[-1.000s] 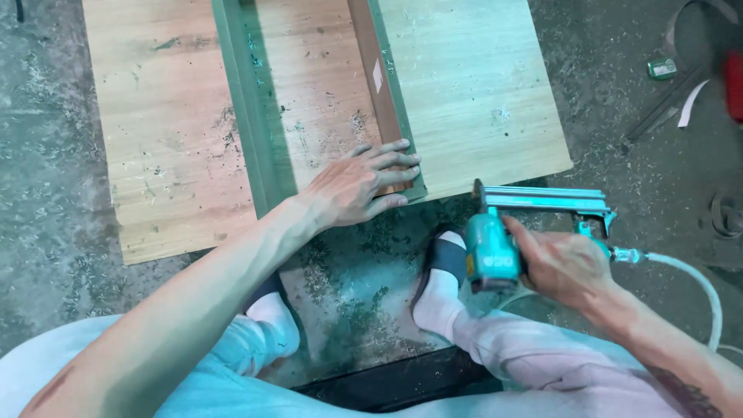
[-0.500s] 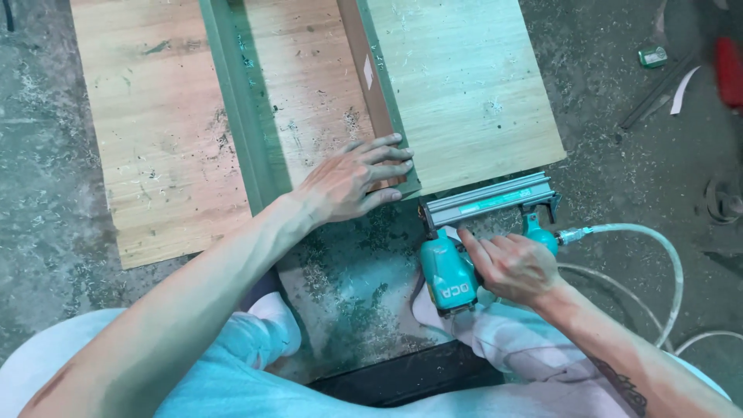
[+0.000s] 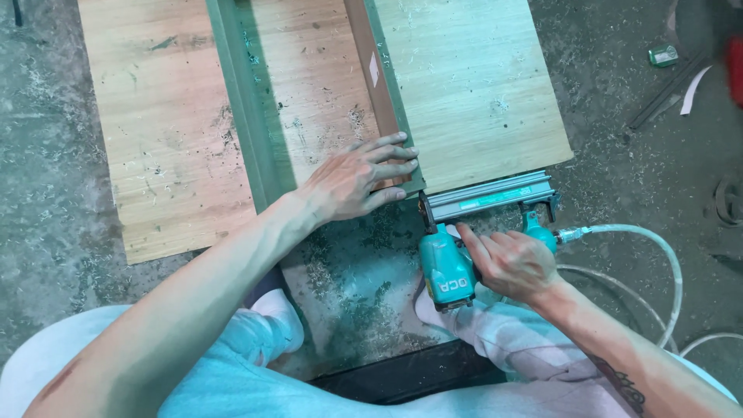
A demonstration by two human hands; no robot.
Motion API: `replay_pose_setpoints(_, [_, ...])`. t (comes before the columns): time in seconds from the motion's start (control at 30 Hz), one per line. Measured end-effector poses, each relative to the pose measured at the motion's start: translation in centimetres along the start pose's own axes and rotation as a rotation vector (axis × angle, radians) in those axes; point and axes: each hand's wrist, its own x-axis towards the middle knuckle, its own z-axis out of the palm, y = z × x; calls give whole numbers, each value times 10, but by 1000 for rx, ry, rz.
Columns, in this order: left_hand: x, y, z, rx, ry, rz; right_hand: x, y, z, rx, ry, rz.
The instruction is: Assembling a wooden box using a pneumatic nail gun
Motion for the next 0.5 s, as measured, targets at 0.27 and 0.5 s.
replay_pose_setpoints(0.27, [0, -4, 5, 6, 4, 4, 1, 2, 5, -15, 15, 4])
replay_pose_setpoints(0.5, [1, -5, 5, 0, 7, 11, 1, -4, 6, -32, 26, 18])
